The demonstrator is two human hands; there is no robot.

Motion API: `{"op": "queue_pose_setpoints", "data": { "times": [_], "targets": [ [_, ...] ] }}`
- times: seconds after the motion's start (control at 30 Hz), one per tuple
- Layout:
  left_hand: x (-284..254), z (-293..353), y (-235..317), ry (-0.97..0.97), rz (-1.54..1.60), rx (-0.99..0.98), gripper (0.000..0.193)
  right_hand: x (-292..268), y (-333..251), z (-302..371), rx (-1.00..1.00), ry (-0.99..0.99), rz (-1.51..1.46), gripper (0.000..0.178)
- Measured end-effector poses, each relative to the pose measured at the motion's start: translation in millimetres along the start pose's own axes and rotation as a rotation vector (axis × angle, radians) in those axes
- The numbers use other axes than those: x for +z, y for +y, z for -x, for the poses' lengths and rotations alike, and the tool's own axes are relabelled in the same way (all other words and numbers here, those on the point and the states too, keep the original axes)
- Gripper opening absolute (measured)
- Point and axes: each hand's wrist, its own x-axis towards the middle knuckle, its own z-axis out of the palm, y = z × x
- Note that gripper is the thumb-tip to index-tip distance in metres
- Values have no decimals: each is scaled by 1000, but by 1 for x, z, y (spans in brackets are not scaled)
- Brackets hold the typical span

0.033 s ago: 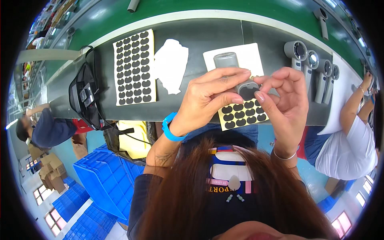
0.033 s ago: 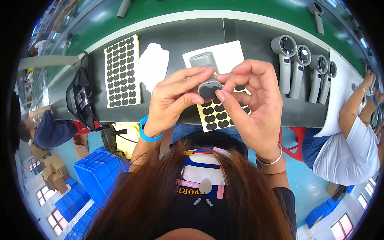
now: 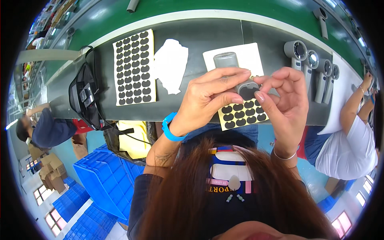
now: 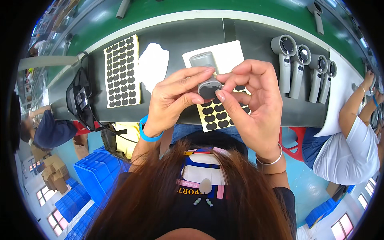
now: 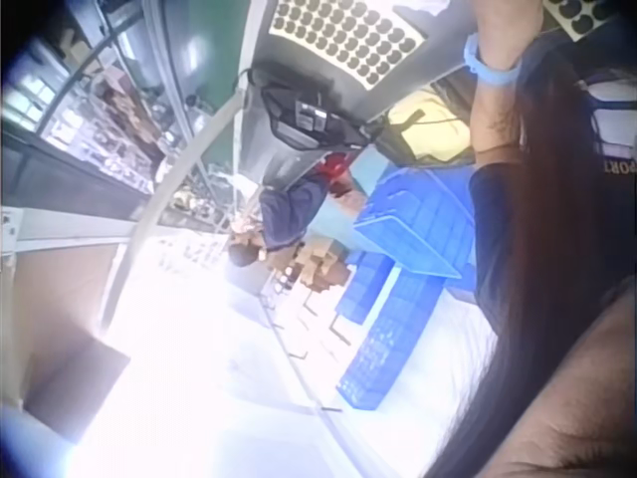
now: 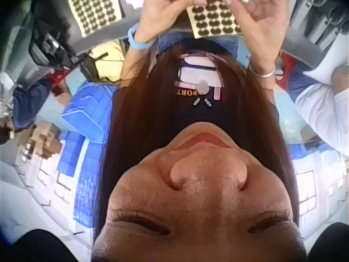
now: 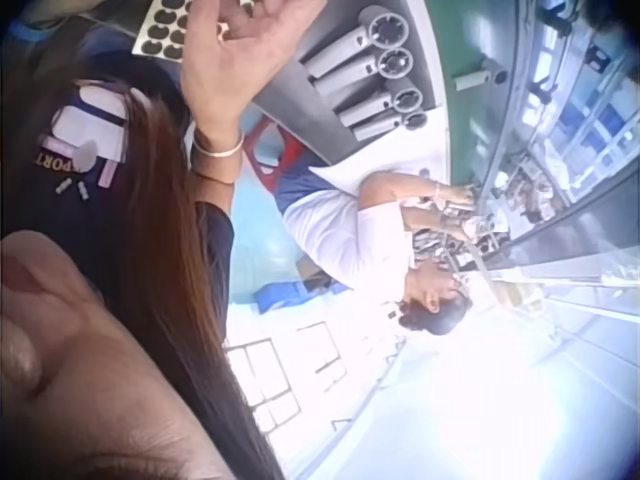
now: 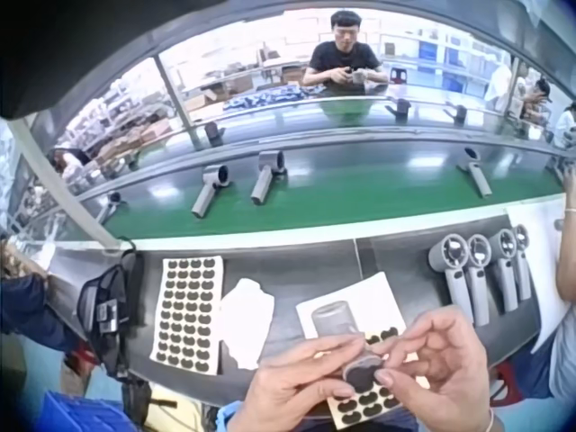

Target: Apply small circular adhesive pads to the bottom of cylindrical electronic components on a production line.

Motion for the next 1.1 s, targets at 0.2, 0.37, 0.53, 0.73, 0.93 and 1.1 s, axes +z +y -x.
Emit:
{"op": "queue_pose_setpoints", "data": {
  "times": [0.2,0.37,0.53,0.73,0.93,1.1],
  "targets": [
    [0,0,1,-10,8,-29,39,0,0,1,2,3,3,38],
    [0,0,0,-8,42,-32,37,0,0,1,-8,4,9,39],
    [-1,0,1,-7,43,-49,36,3,0,1,-11,20,6,40],
    [0,0,3,4,27,-28,35,5,-2,2,-3,30,5,41],
    [0,1,4,23,21,-37,36,6,-2,2,-7,39,28,41],
    [0,0,9,-10,-5,-52,36,6,-3,4,-8,49,49,41]
  ]
}}
